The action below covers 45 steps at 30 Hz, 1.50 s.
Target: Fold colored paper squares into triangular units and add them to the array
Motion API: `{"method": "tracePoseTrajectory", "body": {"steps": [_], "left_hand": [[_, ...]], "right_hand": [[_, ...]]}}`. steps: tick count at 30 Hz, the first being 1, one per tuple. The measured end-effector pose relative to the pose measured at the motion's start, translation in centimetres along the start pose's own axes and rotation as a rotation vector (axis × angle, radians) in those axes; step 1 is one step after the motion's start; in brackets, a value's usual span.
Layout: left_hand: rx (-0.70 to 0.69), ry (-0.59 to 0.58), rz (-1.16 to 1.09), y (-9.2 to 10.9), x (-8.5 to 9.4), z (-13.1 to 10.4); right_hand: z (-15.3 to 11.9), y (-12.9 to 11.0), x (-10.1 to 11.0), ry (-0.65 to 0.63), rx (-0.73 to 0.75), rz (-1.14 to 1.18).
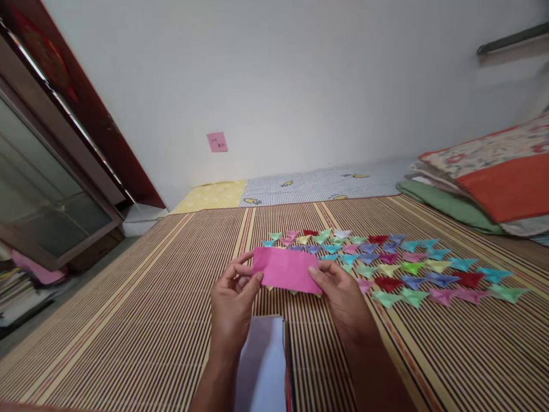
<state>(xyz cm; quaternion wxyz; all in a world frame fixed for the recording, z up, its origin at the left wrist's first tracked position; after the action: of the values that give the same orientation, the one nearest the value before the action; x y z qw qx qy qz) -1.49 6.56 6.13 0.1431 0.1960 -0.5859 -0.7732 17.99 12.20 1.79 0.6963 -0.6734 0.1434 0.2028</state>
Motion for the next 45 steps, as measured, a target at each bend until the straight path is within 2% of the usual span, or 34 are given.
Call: {"method": "tracePoseTrajectory", "body": {"steps": [2,5,8,11,13,19,25,30,34,38,45], "left_hand": [[-0.013,-0.003,0.012,-0.3,-0.2,-0.2],[0.006,0.059,-0.038,-1.4,0.1,-0.6],[0.109,0.094,-0.177,-2.7,0.1,-1.1],[0.275,-0.022,-0.278,-3.6,-1.0,-1.8],[0.326,-0.087,-0.272,-3.8,-1.5,-2.1],[0.293,-0.017,-0.263,-3.9,-1.0,-2.1],[0.256,-0.068,-0.133,-4.3,-1.0,-2.1],[0.239,-0.116,-0.137,-4.3,-0.9,-2.0],[0.224,-0.124,-0.171,-4.2,-0.5,-1.9],[0.218,-0.186,-0.112,-4.3,-0.4,-1.9],[0.208,-0.168,-0.155,-4.1,-0.5,-2.0]], "right_hand": [[0.1,0.1,0.1,-0.012,-0.012,0.027],[0.2,0.1,0.0,-0.015,0.04,0.043],[0.1,0.4,-0.4,0.002,0.112,0.038],[-0.4,0.5,-1.0,0.007,0.152,0.029],[-0.7,0.4,-1.4,-0.004,0.143,0.003],[-1.2,0.0,-2.2,-0.055,0.087,-0.101],[-1.4,0.5,-2.6,-0.062,0.067,-0.124],[-1.2,0.9,-2.3,-0.066,0.082,-0.207],[-1.2,0.9,-2.0,-0.043,0.084,-0.189],[-1.4,0.6,-2.3,-0.069,0.077,-0.242],[-1.6,-0.1,-2.3,-0.146,0.078,-0.255]]}}
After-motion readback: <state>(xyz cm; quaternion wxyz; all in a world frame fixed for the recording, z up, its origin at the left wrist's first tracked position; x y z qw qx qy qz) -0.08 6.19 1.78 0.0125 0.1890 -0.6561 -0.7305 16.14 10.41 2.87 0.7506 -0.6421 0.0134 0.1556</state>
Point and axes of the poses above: each hand's wrist, its own z-axis towards the middle knuckle, its own x-axis out of the back of the hand, y = z × x, the point moved 4 cm from there along z, towards the middle knuckle, and after that the axes turned 4 degrees about z, right-handed, at the moved point
